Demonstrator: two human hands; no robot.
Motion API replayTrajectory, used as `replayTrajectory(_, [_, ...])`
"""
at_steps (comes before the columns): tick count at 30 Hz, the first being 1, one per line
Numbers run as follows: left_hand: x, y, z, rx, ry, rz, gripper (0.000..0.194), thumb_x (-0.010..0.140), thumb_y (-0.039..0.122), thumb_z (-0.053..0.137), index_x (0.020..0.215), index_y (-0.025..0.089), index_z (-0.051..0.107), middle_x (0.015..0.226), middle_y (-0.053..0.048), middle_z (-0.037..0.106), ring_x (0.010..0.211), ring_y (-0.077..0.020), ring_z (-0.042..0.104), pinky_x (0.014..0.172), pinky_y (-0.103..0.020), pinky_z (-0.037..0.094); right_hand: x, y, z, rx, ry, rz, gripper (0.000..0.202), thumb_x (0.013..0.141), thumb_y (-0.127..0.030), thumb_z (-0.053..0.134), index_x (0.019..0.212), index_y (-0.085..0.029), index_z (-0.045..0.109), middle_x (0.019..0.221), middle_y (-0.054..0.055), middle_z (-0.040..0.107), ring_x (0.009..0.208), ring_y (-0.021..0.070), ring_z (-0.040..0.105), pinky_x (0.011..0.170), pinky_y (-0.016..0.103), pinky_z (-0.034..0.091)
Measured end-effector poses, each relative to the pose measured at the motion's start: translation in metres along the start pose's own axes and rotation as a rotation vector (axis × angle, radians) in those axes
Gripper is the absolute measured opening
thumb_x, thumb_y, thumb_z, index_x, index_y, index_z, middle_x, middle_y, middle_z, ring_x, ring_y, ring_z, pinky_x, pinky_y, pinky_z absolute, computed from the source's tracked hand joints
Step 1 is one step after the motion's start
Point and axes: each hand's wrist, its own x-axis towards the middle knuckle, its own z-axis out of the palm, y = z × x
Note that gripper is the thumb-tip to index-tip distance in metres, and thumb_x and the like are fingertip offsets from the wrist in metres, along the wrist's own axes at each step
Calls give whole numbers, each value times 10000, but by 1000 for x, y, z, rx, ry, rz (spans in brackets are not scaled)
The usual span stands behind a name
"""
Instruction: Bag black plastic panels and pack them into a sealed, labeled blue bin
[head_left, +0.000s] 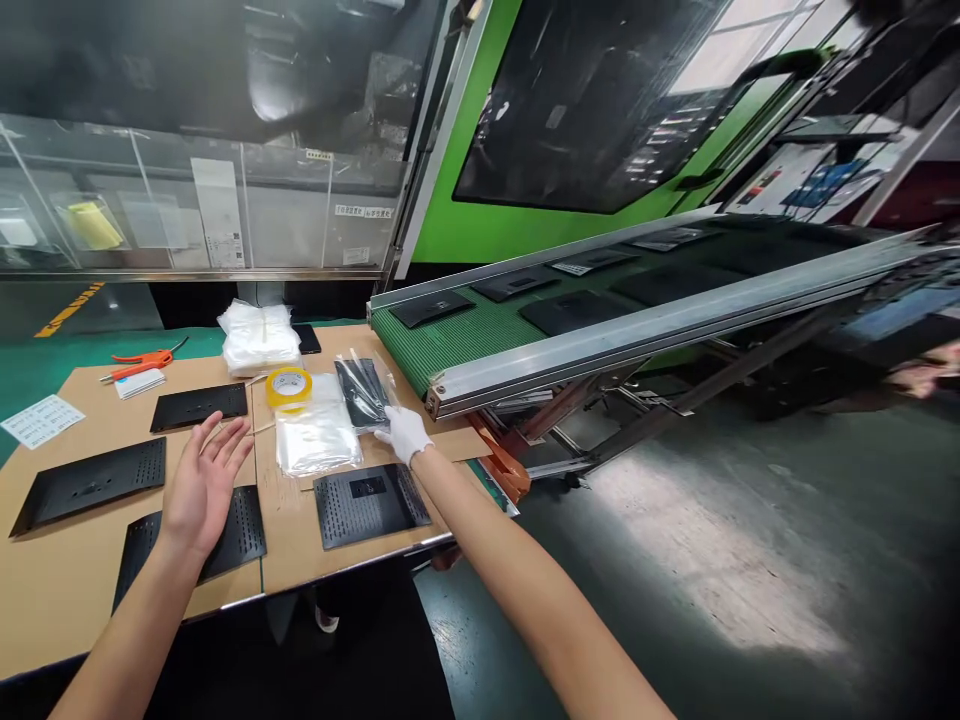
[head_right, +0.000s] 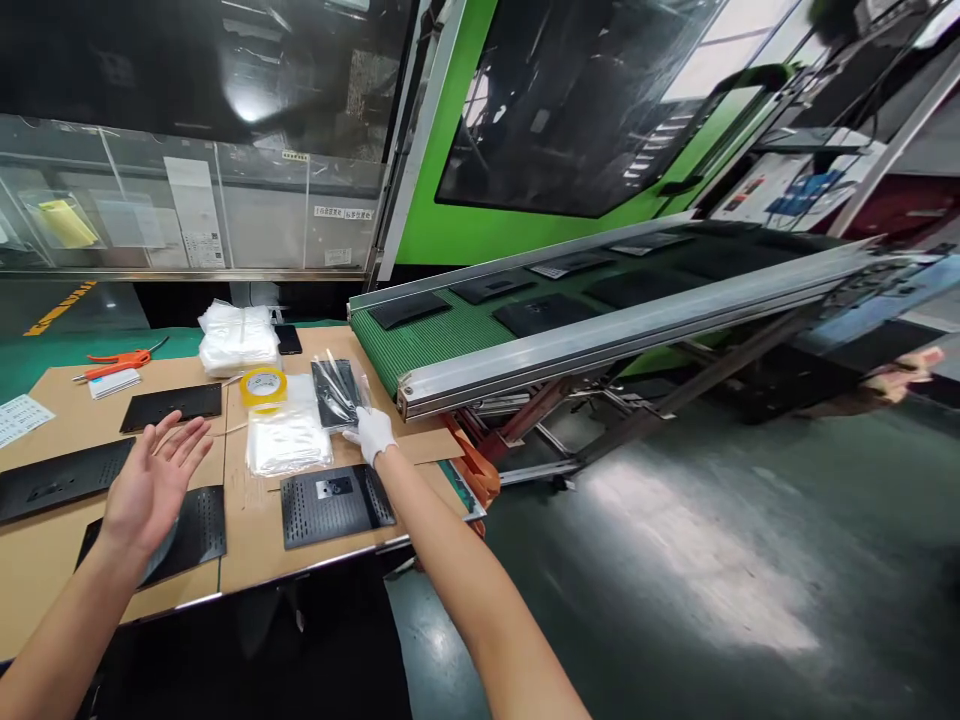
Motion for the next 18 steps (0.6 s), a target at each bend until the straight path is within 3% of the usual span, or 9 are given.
replayTrajectory(3, [-5, 1, -8, 9, 11, -11, 258, 1028, 325, 484, 1142, 181, 667, 1124, -129, 735, 1186, -231, 689, 1165, -460, 468, 15, 9, -1, -92, 15, 72, 334, 1002, -415, 628, 1218, -161, 640, 1160, 78, 684, 974, 195, 686, 850, 389, 595])
replayTrajectory(6, [-8, 1, -14, 36, -8, -7, 259, 995, 343, 542, 1160, 194, 676, 1126, -123, 738, 1201, -241, 679, 1164, -468, 469, 17, 20, -3, -184, 43, 120, 319, 1017, -318, 567, 1248, -104, 617, 1140, 146, 698, 1010, 235, 707, 868, 383, 581])
replayTrajectory(10, [-7, 1, -18, 52, -37, 15, 311, 952, 405, 614, 1182, 207, 682, 1143, -115, 745, 1228, -260, 663, 1178, -486, 448, 8, 22, -6, -315, 117, 34, 468, 946, -201, 601, 1405, -126, 546, 1393, 237, 580, 1241, 325, 635, 1054, 432, 480])
replayTrajectory(13, [-7, -1, -20, 63, -55, -5, 373, 918, 454, 661, 1204, 216, 684, 1135, -103, 755, 1221, -269, 666, 1180, -509, 437, 17, -1, -4, -266, 106, -99, 395, 946, -233, 608, 1337, -182, 605, 1332, 160, 636, 1215, 268, 643, 1077, 387, 468])
replayTrajectory(16, [-7, -3, -24, 83, -65, -45, 441, 897, 500, 684, 1236, 217, 684, 1141, -101, 759, 1217, -284, 667, 1172, -524, 445, 52, -39, -7, 90, 144, -94, 321, 937, -263, 624, 1245, -172, 621, 1096, 74, 712, 920, 165, 700, 877, 285, 555])
replayTrajectory(18, [-8, -4, -30, 102, -64, -55, 474, 882, 523, 696, 1247, 221, 688, 1157, -101, 758, 1221, -298, 666, 1155, -518, 469, 83, -65, -16, 215, 212, -74, 312, 966, -256, 573, 1257, -143, 582, 1006, 53, 704, 731, 114, 664, 719, 239, 553])
